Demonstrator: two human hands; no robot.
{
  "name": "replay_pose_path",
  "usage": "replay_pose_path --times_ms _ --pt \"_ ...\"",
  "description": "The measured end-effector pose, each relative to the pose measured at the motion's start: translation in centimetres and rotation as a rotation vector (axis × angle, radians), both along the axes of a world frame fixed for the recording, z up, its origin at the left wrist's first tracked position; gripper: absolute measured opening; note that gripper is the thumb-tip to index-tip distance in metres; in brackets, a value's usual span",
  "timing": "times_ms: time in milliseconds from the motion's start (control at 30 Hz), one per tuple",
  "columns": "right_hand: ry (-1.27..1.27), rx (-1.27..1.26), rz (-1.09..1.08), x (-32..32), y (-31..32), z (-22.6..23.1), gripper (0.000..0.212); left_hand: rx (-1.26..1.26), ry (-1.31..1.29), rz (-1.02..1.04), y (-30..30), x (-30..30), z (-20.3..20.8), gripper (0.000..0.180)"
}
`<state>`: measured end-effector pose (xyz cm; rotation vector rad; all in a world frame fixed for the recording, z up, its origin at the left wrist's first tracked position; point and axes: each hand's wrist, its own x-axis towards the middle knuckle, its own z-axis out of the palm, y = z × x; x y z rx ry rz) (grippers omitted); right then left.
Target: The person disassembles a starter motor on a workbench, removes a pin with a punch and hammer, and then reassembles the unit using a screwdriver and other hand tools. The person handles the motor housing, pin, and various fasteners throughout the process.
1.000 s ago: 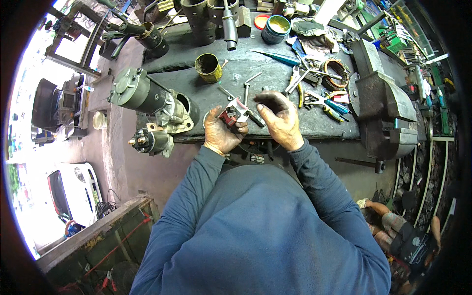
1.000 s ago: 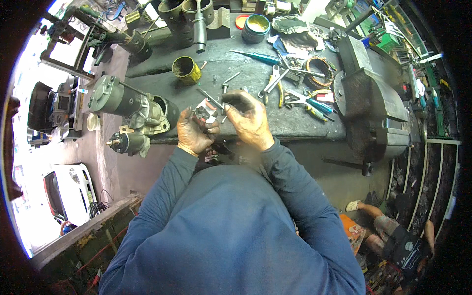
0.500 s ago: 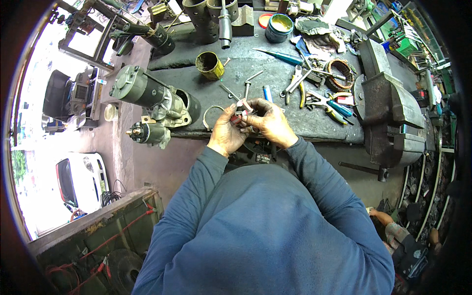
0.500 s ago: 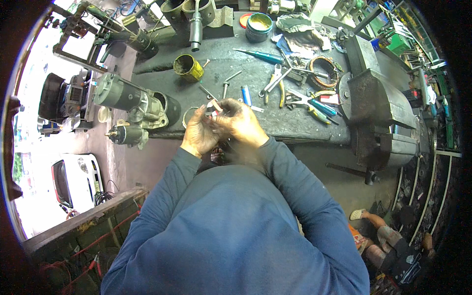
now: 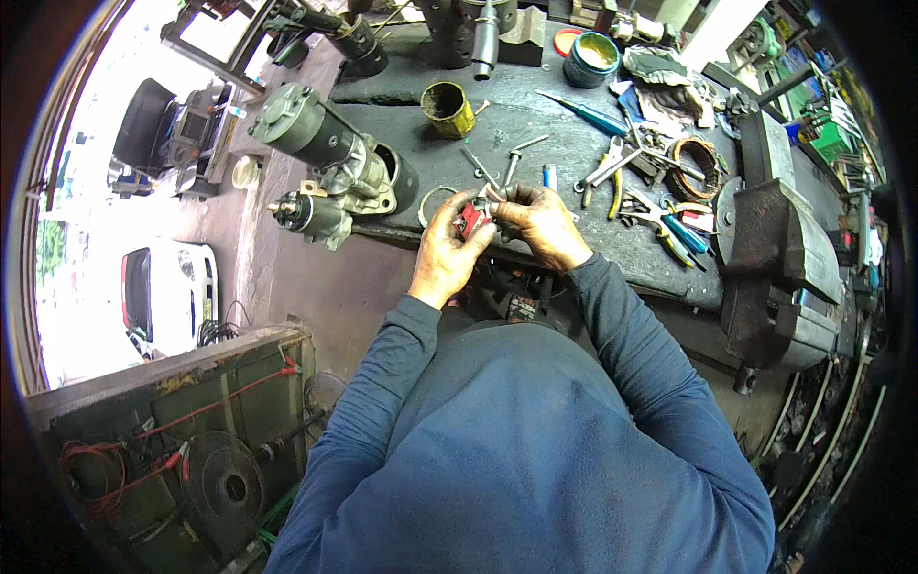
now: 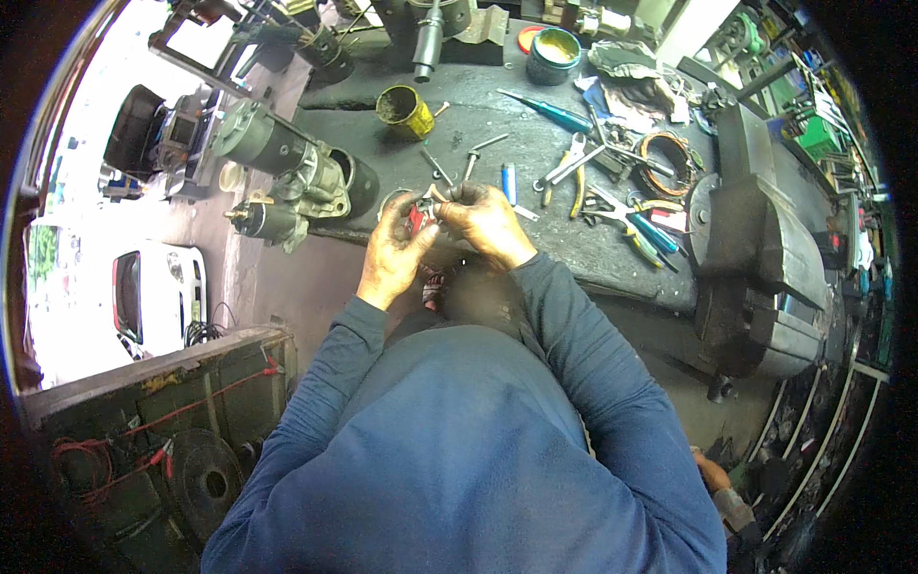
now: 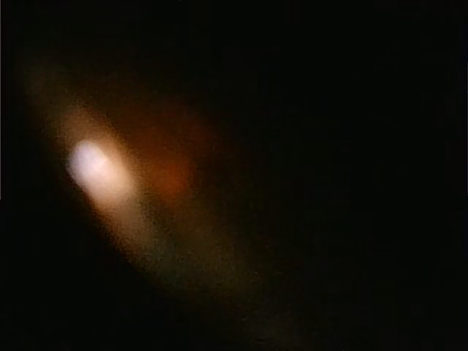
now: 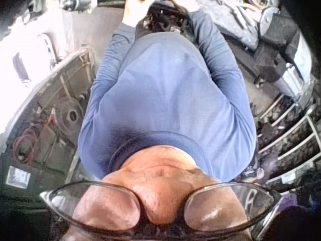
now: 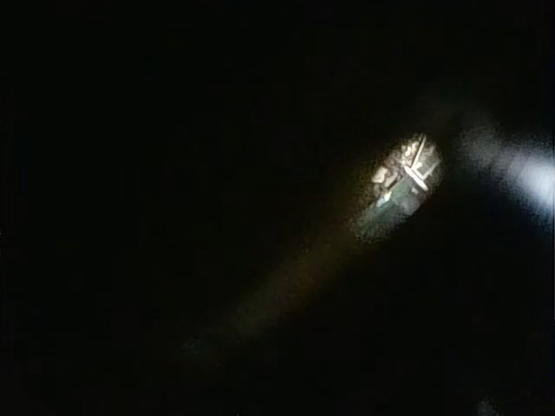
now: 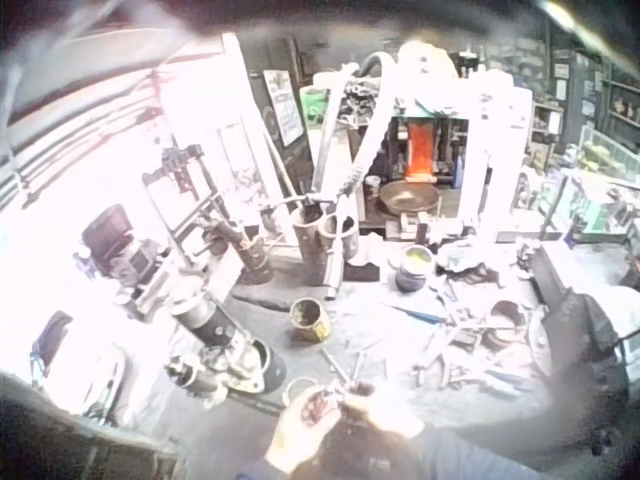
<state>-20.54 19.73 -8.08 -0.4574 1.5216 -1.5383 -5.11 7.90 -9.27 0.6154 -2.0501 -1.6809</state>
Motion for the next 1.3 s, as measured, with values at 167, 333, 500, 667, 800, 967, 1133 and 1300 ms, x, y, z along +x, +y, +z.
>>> replay_pose_path --times_ms 167,333,500,667,800,967,1133,1300 --pt "0.432 -0.046 0.023 1.8 -1.7 0.8 0.031 -0.241 -0.048 0.14 -0.4 0.9 1.9 0.046" --pt "0.948 -0.166 0.059 4.0 -2.3 2.4 0.027 -0.238 -0.08 0.277 -0.8 2.0 1.7 0.041" --pt "0.707 -0.129 0.057 5.3 -3.9 2.2 0.027 -0.166 -0.261 0.356 -1.2 3.4 4.3 0.056" --pt "0.524 0.056 0.088 6.6 -5.2 4.1 0.029 0.136 -0.028 0.219 -3.7 5.2 1.8 0.047" --pt "0.562 0.113 0.106 7.3 -6.0 5.0 0.026 0.322 0.007 0.081 -5.4 6.4 2.0 0.043" --pt "0.651 0.216 0.051 9.8 -5.8 4.0 0.02 0.372 -0.053 -0.175 -7.3 8.2 0.5 0.07" --pt "0.411 0.312 -0.123 14.2 -6.9 2.9 0.017 0.265 -0.015 -0.289 -8.7 10.3 -2.6 0.047" --pt "0.448 0.192 -0.103 18.0 -7.5 -0.5 0.016 0.698 -0.254 -0.3 -11.7 12.9 -0.6 0.04"
